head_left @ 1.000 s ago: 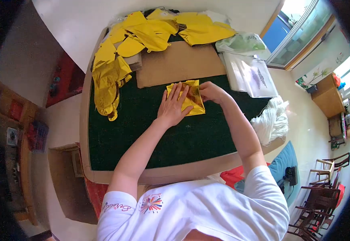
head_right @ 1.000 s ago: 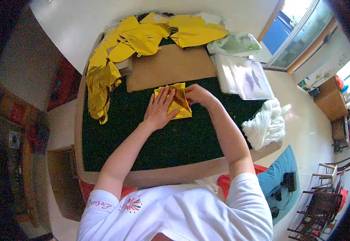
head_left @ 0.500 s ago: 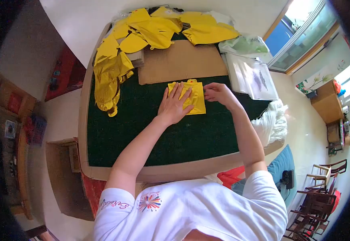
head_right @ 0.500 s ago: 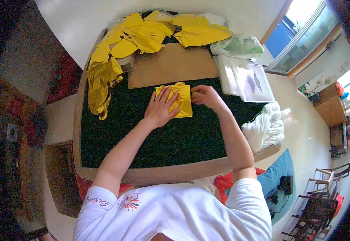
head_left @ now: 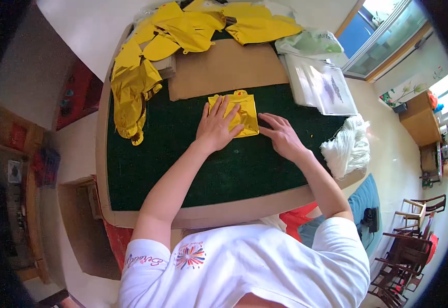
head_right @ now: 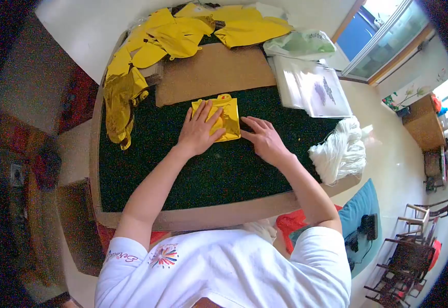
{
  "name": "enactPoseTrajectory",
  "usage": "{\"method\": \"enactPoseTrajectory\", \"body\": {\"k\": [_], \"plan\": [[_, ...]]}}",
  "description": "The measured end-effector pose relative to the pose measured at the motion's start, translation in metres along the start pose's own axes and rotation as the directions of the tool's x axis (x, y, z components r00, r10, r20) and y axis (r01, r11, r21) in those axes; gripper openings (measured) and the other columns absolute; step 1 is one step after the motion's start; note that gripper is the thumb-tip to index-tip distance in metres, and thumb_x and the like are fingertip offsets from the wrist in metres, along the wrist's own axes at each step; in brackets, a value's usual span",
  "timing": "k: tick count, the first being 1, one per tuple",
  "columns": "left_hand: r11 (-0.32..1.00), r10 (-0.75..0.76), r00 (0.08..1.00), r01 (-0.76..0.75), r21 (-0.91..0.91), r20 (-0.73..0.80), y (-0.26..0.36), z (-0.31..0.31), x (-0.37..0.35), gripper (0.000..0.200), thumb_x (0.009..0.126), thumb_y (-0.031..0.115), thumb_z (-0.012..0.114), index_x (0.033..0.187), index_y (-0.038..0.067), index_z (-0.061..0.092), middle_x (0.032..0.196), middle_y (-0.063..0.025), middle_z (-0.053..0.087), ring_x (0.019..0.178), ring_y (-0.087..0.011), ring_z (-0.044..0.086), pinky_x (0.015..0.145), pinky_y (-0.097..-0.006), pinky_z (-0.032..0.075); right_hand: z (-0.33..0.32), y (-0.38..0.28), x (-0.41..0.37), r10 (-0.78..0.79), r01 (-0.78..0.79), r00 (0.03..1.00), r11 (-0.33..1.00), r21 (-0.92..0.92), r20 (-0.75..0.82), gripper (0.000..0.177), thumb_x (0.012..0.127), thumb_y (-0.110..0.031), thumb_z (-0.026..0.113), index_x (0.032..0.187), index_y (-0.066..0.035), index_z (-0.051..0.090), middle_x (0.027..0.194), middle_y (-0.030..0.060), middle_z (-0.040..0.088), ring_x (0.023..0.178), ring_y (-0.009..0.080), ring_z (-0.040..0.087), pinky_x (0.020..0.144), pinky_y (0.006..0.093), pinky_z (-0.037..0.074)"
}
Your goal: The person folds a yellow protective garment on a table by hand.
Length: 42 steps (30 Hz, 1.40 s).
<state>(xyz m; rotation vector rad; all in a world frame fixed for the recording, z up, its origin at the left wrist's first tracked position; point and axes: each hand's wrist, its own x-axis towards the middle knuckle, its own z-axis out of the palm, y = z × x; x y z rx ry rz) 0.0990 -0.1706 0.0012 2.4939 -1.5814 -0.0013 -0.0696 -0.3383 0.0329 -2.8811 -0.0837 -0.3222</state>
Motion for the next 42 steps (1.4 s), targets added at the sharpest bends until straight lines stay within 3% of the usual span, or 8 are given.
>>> {"method": "enactPoseTrajectory", "body": {"k": [7,14,21,29,30,34,37,42], "plan": [[1.000,-0.009,1.000,0.009,0.009,0.008,0.000,-0.001,0.002,0.064,0.092,0.055,0.037,0.145,0.020,0.028,0.153,-0.0127,0.015,0.142,-0.0272,0.012,0.114,-0.0489,0.010,-0.006,0.003,0.012,0.066,-0.035,0.990,0.971,0.238,-0.121,0.048,0.076,0.000,0.059,0.124,-0.006,0.055,0.132,0.0140,0.048,0.122,0.0318,0.045,0.105,0.0429,0.034],[0.996,-0.019,0.995,0.010,0.083,0.101,0.000,-0.005,0.003,0.065,0.092,0.055,0.037,0.146,0.020,0.027,0.153,-0.0130,0.015,0.142,-0.0269,0.011,0.114,-0.0491,0.010,0.033,-0.012,0.071,-0.013,0.026,0.978,0.998,0.062,-0.206,0.042,0.089,-0.015,0.052,0.128,0.001,0.047,0.134,0.0175,0.046,0.128,0.0325,0.040,0.107,0.0427,0.031],[0.999,-0.005,0.999,0.004,-0.038,-0.036,-0.002,0.004,0.002,0.067,0.091,0.056,0.039,0.145,0.017,0.028,0.152,-0.0128,0.018,0.142,-0.0271,0.012,0.113,-0.0519,0.010,0.060,0.009,0.067,0.051,-0.056,0.988,0.998,-0.030,-0.149,0.048,0.092,-0.019,0.047,0.135,0.001,0.039,0.142,0.0180,0.037,0.134,0.0303,0.033,0.109,0.0425,0.027],[0.952,-0.305,0.952,0.305,0.014,-0.007,-0.048,-0.017,-0.042,0.061,0.095,0.047,0.039,0.145,0.014,0.028,0.154,-0.0118,0.013,0.143,-0.0249,0.010,0.112,-0.0529,0.011,0.055,0.006,0.070,0.063,-0.066,0.994,0.998,-0.025,-0.085,0.047,0.096,-0.023,0.041,0.138,-0.002,0.037,0.145,0.0157,0.034,0.137,0.0280,0.028,0.111,0.0418,0.024],[0.954,-0.284,0.930,0.299,0.030,-0.234,-0.045,-0.022,-0.050,0.054,0.091,0.036,0.052,0.136,0.008,0.041,0.146,-0.0163,0.029,0.138,-0.0288,0.025,0.110,-0.0504,0.022,0.056,0.007,0.070,0.061,-0.065,0.994,0.997,-0.042,-0.088,0.047,0.096,-0.023,0.041,0.138,-0.003,0.037,0.145,0.0152,0.034,0.137,0.0279,0.028,0.111,0.0416,0.024],[0.998,0.015,0.912,-0.041,-0.055,-0.411,-0.008,-0.037,-0.051,0.034,0.077,0.017,0.066,0.106,0.002,0.058,0.116,-0.0150,0.052,0.113,-0.0307,0.048,0.100,-0.0422,0.038,0.059,0.008,0.070,0.065,-0.069,0.993,0.997,-0.035,-0.098,0.047,0.096,-0.022,0.041,0.139,-0.004,0.037,0.145,0.0147,0.034,0.137,0.0275,0.027,0.111,0.0413,0.023],[0.975,0.220,0.914,-0.205,0.081,-0.340,0.028,-0.023,-0.042,0.024,0.081,0.015,0.061,0.102,0.004,0.059,0.106,-0.0125,0.056,0.107,-0.0270,0.052,0.089,-0.0369,0.047,0.058,0.009,0.070,0.062,-0.066,0.992,0.997,-0.030,-0.112,0.047,0.095,-0.021,0.042,0.138,-0.004,0.038,0.145,0.0150,0.034,0.137,0.0276,0.028,0.111,0.0418,0.024],[0.966,0.164,0.968,-0.120,0.228,-0.189,0.050,-0.014,-0.024,0.015,0.081,0.014,0.058,0.093,0.005,0.060,0.092,-0.0100,0.057,0.093,-0.0217,0.056,0.073,-0.0341,0.051,0.059,0.010,0.070,0.042,-0.048,0.990,0.998,-0.046,-0.136,0.047,0.093,-0.021,0.046,0.137,-0.004,0.039,0.144,0.0153,0.035,0.136,0.0281,0.030,0.109,0.0426,0.027]]}}
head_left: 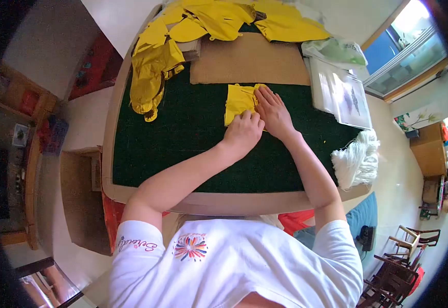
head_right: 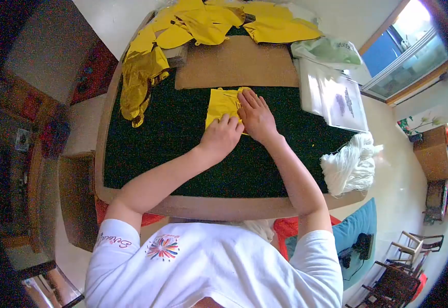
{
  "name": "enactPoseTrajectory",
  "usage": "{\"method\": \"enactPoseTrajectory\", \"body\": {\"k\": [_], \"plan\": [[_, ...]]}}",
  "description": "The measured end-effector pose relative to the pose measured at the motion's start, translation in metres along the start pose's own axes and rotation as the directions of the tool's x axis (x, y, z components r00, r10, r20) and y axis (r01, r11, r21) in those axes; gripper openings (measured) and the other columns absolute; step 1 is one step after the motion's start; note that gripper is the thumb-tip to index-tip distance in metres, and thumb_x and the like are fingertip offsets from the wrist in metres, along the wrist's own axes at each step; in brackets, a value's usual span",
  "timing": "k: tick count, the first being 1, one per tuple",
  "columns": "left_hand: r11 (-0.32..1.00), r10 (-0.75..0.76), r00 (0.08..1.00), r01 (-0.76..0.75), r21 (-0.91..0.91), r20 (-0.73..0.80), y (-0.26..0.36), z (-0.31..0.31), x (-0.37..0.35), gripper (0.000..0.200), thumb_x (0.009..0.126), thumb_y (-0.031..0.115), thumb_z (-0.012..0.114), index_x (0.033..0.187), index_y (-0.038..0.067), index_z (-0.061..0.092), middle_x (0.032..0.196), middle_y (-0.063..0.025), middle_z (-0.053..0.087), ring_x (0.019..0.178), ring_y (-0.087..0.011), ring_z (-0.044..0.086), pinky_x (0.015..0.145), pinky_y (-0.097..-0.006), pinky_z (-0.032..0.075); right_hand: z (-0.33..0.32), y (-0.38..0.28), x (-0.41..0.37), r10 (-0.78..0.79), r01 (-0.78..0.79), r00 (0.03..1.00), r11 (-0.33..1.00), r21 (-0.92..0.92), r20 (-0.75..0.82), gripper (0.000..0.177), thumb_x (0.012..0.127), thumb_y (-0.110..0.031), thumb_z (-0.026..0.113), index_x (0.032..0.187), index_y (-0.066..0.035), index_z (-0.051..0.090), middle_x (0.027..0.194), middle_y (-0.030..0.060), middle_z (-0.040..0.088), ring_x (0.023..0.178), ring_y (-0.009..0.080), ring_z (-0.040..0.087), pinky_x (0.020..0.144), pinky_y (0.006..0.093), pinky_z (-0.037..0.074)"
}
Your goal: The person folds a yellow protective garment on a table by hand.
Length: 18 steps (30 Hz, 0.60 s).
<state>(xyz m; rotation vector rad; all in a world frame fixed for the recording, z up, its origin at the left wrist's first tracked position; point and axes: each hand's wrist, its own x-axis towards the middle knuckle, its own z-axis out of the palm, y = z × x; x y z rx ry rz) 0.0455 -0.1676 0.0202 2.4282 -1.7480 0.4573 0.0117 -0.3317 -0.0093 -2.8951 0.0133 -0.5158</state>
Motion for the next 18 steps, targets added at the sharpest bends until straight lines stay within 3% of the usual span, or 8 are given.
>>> {"method": "enactPoseTrajectory", "body": {"k": [5,9,10,11,13,15,17,18], "plan": [[0.997,0.072,0.992,-0.068,0.039,-0.108,-0.009,0.003,-0.009,0.010,0.079,0.014,0.058,0.084,0.006,0.060,0.088,-0.0078,0.057,0.089,-0.0206,0.056,0.067,-0.0334,0.049,-0.012,-0.003,0.001,0.009,-0.009,1.000,1.000,0.019,0.002,0.040,0.091,-0.022,0.049,0.128,-0.006,0.049,0.133,0.0153,0.047,0.126,0.0297,0.042,0.104,0.0448,0.034],[0.958,0.216,0.957,-0.246,-0.146,-0.194,-0.047,-0.011,-0.038,0.009,0.076,0.012,0.058,0.081,0.006,0.062,0.092,-0.0075,0.057,0.094,-0.0233,0.056,0.083,-0.0379,0.046,-0.046,-0.019,-0.006,0.000,0.001,0.998,1.000,-0.024,0.066,0.026,0.090,-0.022,0.051,0.109,-0.007,0.061,0.111,0.0125,0.058,0.109,0.0287,0.053,0.094,0.0438,0.041],[0.935,0.237,0.942,-0.288,-0.207,-0.239,-0.059,-0.014,-0.046,0.009,0.075,0.011,0.058,0.081,0.007,0.063,0.095,-0.0082,0.058,0.099,-0.0245,0.056,0.090,-0.0397,0.044,-0.053,-0.025,-0.009,-0.010,0.016,0.985,0.999,-0.038,0.173,0.021,0.088,-0.019,0.053,0.102,-0.008,0.064,0.104,0.0110,0.060,0.104,0.0287,0.054,0.092,0.0438,0.041],[0.941,0.201,0.955,-0.251,-0.229,-0.219,-0.072,-0.015,-0.053,0.011,0.074,0.008,0.060,0.084,0.008,0.063,0.102,-0.0081,0.058,0.105,-0.0264,0.053,0.093,-0.0417,0.042,-0.060,-0.031,-0.011,-0.017,0.032,0.960,0.998,-0.050,0.278,0.017,0.087,-0.017,0.054,0.095,-0.009,0.066,0.097,0.0094,0.061,0.098,0.0288,0.055,0.089,0.0437,0.041],[0.964,0.033,0.984,-0.078,-0.255,-0.175,-0.093,-0.023,-0.063,0.014,0.076,0.004,0.060,0.088,0.009,0.064,0.114,-0.0085,0.056,0.112,-0.0291,0.050,0.099,-0.0440,0.038,-0.069,-0.046,-0.015,-0.083,0.082,0.962,0.997,0.014,0.260,0.015,0.086,-0.017,0.055,0.091,-0.009,0.067,0.092,0.0097,0.061,0.092,0.0293,0.057,0.083,0.0430,0.044],[0.912,-0.347,0.910,0.271,-0.308,-0.226,-0.102,-0.021,-0.067,0.012,0.079,0.002,0.058,0.088,0.008,0.064,0.113,-0.0100,0.056,0.111,-0.0298,0.050,0.093,-0.0404,0.042,-0.067,-0.056,-0.017,-0.107,0.029,0.939,0.972,0.234,0.326,0.016,0.086,-0.017,0.055,0.089,-0.007,0.067,0.087,0.0114,0.061,0.085,0.0304,0.058,0.076,0.0413,0.048],[0.860,-0.473,0.863,0.409,-0.305,-0.176,-0.109,-0.017,-0.068,0.007,0.083,0.009,0.059,0.088,0.006,0.063,0.106,-0.0114,0.058,0.102,-0.0295,0.054,0.083,-0.0365,0.045,-0.065,-0.061,-0.016,-0.155,0.072,0.950,0.954,0.290,0.272,0.015,0.086,-0.017,0.056,0.090,-0.006,0.066,0.083,0.0131,0.061,0.082,0.0312,0.059,0.071,0.0402,0.049],[0.745,-0.583,0.812,0.542,-0.389,0.016,-0.108,-0.019,-0.066,0.011,0.083,0.014,0.062,0.088,0.005,0.063,0.100,-0.0116,0.058,0.095,-0.0289,0.055,0.079,-0.0357,0.046,-0.060,-0.061,-0.014,-0.163,0.074,0.959,0.934,0.348,0.234,0.015,0.085,-0.016,0.057,0.090,-0.005,0.066,0.083,0.0134,0.060,0.082,0.0313,0.059,0.072,0.0403,0.049]]}}
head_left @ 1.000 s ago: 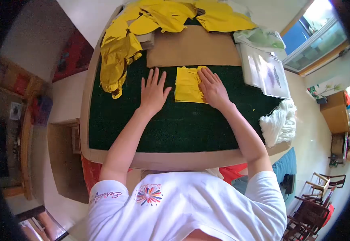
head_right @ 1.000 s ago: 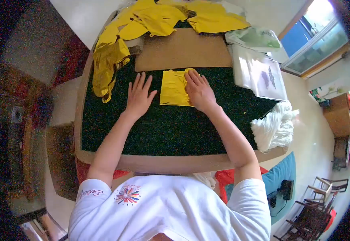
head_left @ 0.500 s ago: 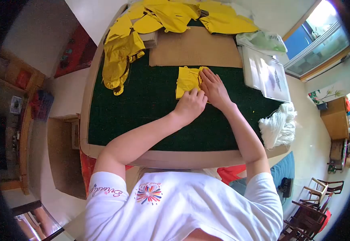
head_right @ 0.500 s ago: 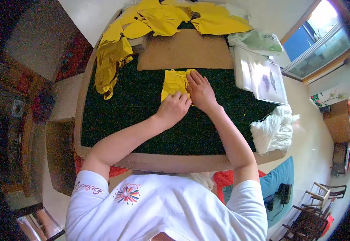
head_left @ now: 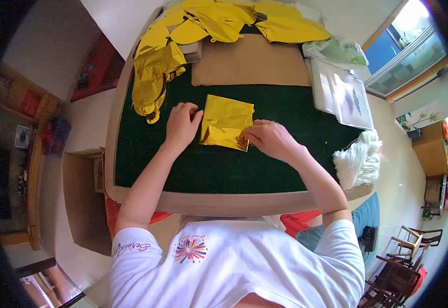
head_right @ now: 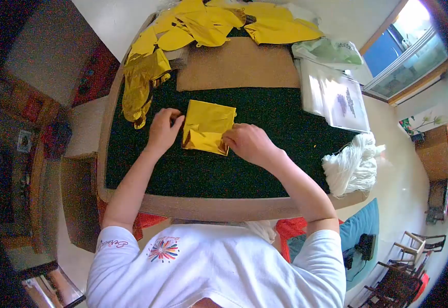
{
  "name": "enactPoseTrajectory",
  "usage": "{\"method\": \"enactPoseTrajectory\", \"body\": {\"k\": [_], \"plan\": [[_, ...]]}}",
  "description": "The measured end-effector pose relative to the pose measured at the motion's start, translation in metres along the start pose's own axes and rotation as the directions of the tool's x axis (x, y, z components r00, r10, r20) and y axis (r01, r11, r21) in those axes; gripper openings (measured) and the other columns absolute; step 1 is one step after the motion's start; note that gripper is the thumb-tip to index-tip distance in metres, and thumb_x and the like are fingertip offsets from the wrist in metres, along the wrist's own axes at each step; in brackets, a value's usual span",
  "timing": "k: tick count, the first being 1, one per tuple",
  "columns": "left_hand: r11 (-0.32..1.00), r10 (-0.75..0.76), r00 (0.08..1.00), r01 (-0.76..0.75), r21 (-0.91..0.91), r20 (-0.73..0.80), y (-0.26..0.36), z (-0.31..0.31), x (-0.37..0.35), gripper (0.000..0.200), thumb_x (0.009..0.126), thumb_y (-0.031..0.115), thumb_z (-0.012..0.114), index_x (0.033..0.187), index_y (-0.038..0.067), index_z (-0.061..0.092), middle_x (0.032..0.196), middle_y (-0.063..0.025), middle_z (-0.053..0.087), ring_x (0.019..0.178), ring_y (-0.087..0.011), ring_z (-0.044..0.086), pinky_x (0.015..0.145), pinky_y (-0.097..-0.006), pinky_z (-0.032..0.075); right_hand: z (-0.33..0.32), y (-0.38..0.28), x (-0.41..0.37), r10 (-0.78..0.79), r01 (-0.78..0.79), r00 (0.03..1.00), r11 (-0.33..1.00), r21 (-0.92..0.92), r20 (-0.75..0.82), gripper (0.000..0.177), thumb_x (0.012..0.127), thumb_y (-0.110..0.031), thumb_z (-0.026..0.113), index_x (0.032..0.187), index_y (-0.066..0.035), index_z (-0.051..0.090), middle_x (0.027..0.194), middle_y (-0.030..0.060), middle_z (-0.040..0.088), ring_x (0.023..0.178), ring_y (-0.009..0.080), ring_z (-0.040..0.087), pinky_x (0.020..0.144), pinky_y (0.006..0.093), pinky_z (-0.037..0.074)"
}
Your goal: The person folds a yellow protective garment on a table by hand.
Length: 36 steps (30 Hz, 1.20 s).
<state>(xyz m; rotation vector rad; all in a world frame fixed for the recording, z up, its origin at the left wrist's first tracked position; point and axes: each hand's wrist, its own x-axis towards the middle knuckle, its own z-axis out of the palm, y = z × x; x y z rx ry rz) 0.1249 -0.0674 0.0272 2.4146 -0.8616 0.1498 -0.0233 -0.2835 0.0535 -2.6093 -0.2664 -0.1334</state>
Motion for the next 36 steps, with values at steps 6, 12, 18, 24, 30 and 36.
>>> {"method": "enactPoseTrajectory", "body": {"k": [6,12,18,24,30,36], "plan": [[0.991,-0.125,0.980,0.129,-0.018,0.153,0.014,0.021,0.015,0.029,0.076,0.024,0.073,0.087,0.002,0.059,0.081,-0.0106,0.060,0.078,-0.0271,0.060,0.071,-0.0366,0.048,-0.001,0.028,0.040,0.150,-0.130,0.962,0.987,0.098,-0.229,0.034,0.082,-0.012,0.062,0.116,-0.008,0.058,0.107,0.0153,0.060,0.104,0.0331,0.056,0.089,0.0364,0.047],[0.862,-0.061,0.916,0.249,-0.442,0.397,0.023,0.029,0.050,0.025,0.074,0.015,0.074,0.087,0.001,0.057,0.088,-0.0108,0.065,0.082,-0.0198,0.064,0.073,-0.0313,0.050,-0.004,0.047,0.055,0.278,-0.249,0.960,0.845,0.472,0.009,0.044,0.081,-0.018,0.068,0.120,-0.003,0.054,0.102,0.0123,0.063,0.092,0.0212,0.061,0.079,0.0317,0.050],[0.635,-0.031,0.881,0.382,-0.671,0.472,0.018,0.033,0.059,0.034,0.079,0.019,0.072,0.105,0.004,0.056,0.092,-0.0079,0.065,0.086,-0.0149,0.062,0.076,-0.0283,0.049,-0.015,0.045,0.036,0.460,-0.518,0.849,0.630,0.579,0.259,0.036,0.083,-0.015,0.067,0.114,0.001,0.056,0.097,0.0075,0.063,0.081,0.0123,0.060,0.069,0.0264,0.051],[-0.043,0.027,0.739,0.674,-0.738,0.673,0.028,0.042,0.039,0.050,0.088,0.036,0.062,0.124,0.005,0.048,0.109,-0.0123,0.062,0.096,-0.0213,0.063,0.085,-0.0374,0.052,0.005,0.067,0.021,0.648,-0.248,0.751,0.101,0.964,0.125,0.029,0.087,-0.011,0.063,0.112,0.001,0.055,0.096,0.0064,0.063,0.080,0.0151,0.062,0.072,0.0281,0.052],[0.343,0.004,0.748,0.622,-0.703,0.664,0.054,0.045,0.027,0.033,0.090,0.021,0.060,0.114,0.000,0.057,0.102,-0.0103,0.065,0.090,-0.0190,0.065,0.078,-0.0356,0.054,-0.003,0.050,0.020,0.672,-0.162,0.720,-0.081,0.984,0.174,0.034,0.087,-0.014,0.065,0.114,0.003,0.053,0.100,0.0089,0.063,0.084,0.0162,0.063,0.071,0.0282,0.054],[0.594,-0.048,0.819,0.484,-0.643,0.571,0.053,0.029,0.061,0.029,0.090,0.020,0.059,0.110,-0.002,0.059,0.098,-0.0077,0.066,0.083,-0.0143,0.064,0.074,-0.0300,0.052,-0.008,0.062,0.014,0.694,-0.338,0.683,0.024,0.941,0.228,0.032,0.084,-0.015,0.067,0.109,0.002,0.056,0.099,0.0087,0.063,0.090,0.0166,0.063,0.080,0.0304,0.052]]}}
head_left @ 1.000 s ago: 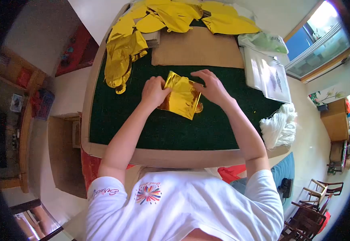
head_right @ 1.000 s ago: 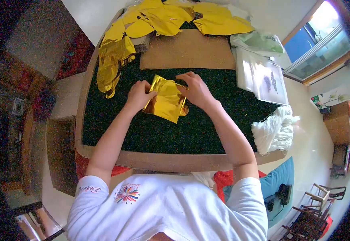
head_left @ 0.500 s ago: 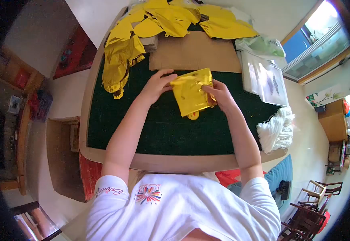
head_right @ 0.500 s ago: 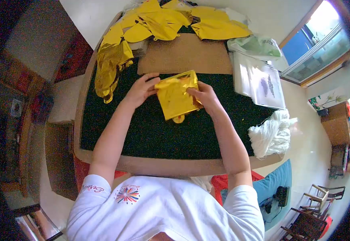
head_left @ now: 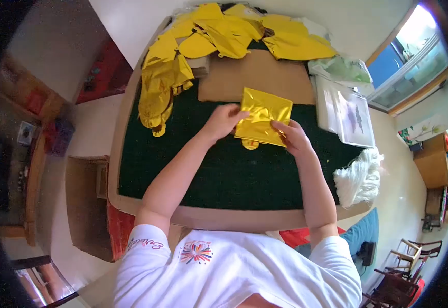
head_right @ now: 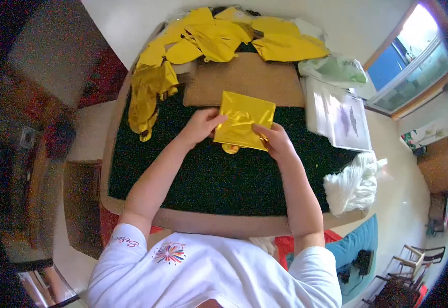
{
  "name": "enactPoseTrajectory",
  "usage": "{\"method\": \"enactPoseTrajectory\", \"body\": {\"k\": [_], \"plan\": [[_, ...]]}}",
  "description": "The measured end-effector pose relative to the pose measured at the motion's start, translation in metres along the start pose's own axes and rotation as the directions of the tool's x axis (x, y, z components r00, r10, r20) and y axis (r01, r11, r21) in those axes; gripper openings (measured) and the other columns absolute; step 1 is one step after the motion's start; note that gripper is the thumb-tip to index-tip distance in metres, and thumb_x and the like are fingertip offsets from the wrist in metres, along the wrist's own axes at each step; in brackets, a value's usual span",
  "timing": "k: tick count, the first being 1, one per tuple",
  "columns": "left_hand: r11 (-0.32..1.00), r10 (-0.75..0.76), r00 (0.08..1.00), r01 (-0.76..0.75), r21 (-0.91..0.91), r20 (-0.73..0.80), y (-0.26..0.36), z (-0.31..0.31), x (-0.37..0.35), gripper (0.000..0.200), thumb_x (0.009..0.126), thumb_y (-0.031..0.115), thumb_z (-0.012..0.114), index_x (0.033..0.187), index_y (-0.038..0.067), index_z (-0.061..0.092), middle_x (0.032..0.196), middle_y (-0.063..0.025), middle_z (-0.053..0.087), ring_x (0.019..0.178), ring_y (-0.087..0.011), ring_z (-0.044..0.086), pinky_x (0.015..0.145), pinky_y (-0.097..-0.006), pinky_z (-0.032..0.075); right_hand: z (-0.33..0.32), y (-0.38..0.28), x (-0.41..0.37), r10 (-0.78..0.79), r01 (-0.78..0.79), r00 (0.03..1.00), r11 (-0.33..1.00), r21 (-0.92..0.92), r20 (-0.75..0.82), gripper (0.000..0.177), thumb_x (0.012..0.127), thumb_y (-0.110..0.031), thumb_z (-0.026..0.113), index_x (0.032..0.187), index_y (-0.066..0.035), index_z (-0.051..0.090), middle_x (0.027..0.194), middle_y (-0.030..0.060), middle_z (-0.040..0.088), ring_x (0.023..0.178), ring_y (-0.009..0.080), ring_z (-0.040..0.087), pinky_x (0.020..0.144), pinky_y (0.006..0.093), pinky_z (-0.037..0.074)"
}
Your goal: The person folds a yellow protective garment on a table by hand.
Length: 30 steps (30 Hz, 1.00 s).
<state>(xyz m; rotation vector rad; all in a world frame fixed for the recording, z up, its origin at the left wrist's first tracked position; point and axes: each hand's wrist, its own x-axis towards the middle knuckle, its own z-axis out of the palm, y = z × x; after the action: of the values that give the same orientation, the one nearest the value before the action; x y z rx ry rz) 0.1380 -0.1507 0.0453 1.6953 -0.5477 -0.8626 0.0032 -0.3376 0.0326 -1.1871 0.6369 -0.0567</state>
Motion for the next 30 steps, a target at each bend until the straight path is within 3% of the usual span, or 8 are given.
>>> {"method": "enactPoseTrajectory", "body": {"k": [1,3,5,8,14,23,26,30], "plan": [[0.908,0.319,0.941,-0.271,0.320,-0.108,0.003,-0.013,0.012,0.033,0.091,0.022,0.058,0.113,-0.002,0.058,0.104,-0.0103,0.065,0.090,-0.0204,0.064,0.081,-0.0332,0.051,-0.006,0.002,0.006,-0.009,0.009,1.000,1.000,0.001,0.016,0.032,0.084,-0.015,0.067,0.109,0.002,0.056,0.099,0.0087,0.063,0.090,0.0166,0.063,0.080,0.0304,0.052],[0.568,0.632,0.744,-0.252,0.784,-0.218,0.013,-0.050,0.044,0.037,0.090,0.024,0.057,0.117,-0.001,0.056,0.114,-0.0149,0.062,0.103,-0.0292,0.059,0.088,-0.0390,0.047,-0.020,0.006,0.013,-0.041,0.040,0.999,0.996,0.079,0.015,0.031,0.082,-0.011,0.068,0.107,0.003,0.057,0.099,0.0100,0.064,0.084,0.0165,0.063,0.071,0.0289,0.053],[0.338,0.819,0.533,-0.149,0.929,-0.213,0.016,-0.088,0.085,0.040,0.089,0.025,0.058,0.121,0.002,0.055,0.119,-0.0179,0.058,0.111,-0.0351,0.053,0.093,-0.0435,0.043,-0.024,0.003,0.013,-0.059,0.059,0.998,0.996,0.064,-0.001,0.029,0.082,-0.010,0.067,0.106,0.004,0.058,0.098,0.0101,0.064,0.085,0.0181,0.064,0.075,0.0308,0.053],[0.137,0.838,0.536,-0.019,0.990,-0.105,0.026,-0.130,0.125,0.032,0.083,0.021,0.063,0.108,0.001,0.057,0.106,-0.0155,0.061,0.102,-0.0340,0.057,0.089,-0.0437,0.046,-0.036,0.007,0.020,-0.081,0.081,0.997,0.994,0.074,-0.003,0.029,0.082,-0.008,0.066,0.107,0.004,0.057,0.099,0.0108,0.065,0.087,0.0204,0.064,0.077,0.0322,0.053],[0.129,0.233,0.967,0.072,0.989,-0.101,0.058,-0.134,0.080,0.038,0.083,0.025,0.063,0.113,0.004,0.056,0.111,-0.0174,0.060,0.106,-0.0359,0.055,0.088,-0.0448,0.046,-0.039,-0.012,0.006,-0.123,0.126,0.992,0.987,0.097,-0.038,0.025,0.085,-0.009,0.064,0.106,0.003,0.057,0.098,0.0090,0.064,0.085,0.0179,0.063,0.076,0.0302,0.052],[-0.021,0.629,0.771,-0.111,0.994,0.099,0.000,-0.174,0.104,0.015,0.086,0.015,0.051,0.093,0.004,0.057,0.101,-0.0142,0.061,0.095,-0.0336,0.060,0.077,-0.0449,0.049,-0.034,-0.006,0.009,-0.147,0.146,0.989,0.988,0.048,0.003,0.026,0.085,-0.010,0.064,0.106,0.003,0.057,0.095,0.0078,0.064,0.081,0.0162,0.063,0.075,0.0288,0.052],[0.228,0.474,0.869,0.038,0.973,-0.144,0.033,-0.143,0.082,0.018,0.087,0.013,0.046,0.093,0.002,0.059,0.098,-0.0151,0.062,0.092,-0.0348,0.060,0.077,-0.0437,0.049,-0.026,-0.013,-0.001,-0.147,0.150,0.988,0.987,0.060,-0.047,0.026,0.084,-0.010,0.065,0.105,0.002,0.058,0.093,0.0074,0.064,0.079,0.0150,0.063,0.073,0.0273,0.052],[0.198,0.490,0.853,0.090,0.976,-0.179,0.035,-0.151,0.099,0.018,0.085,0.013,0.049,0.090,0.002,0.062,0.092,-0.0168,0.064,0.088,-0.0354,0.061,0.076,-0.0435,0.049,-0.023,-0.015,-0.005,-0.165,0.168,0.985,0.984,0.054,-0.051,0.025,0.083,-0.010,0.066,0.104,0.001,0.059,0.092,0.0063,0.065,0.077,0.0142,0.063,0.071,0.0254,0.052]]}}
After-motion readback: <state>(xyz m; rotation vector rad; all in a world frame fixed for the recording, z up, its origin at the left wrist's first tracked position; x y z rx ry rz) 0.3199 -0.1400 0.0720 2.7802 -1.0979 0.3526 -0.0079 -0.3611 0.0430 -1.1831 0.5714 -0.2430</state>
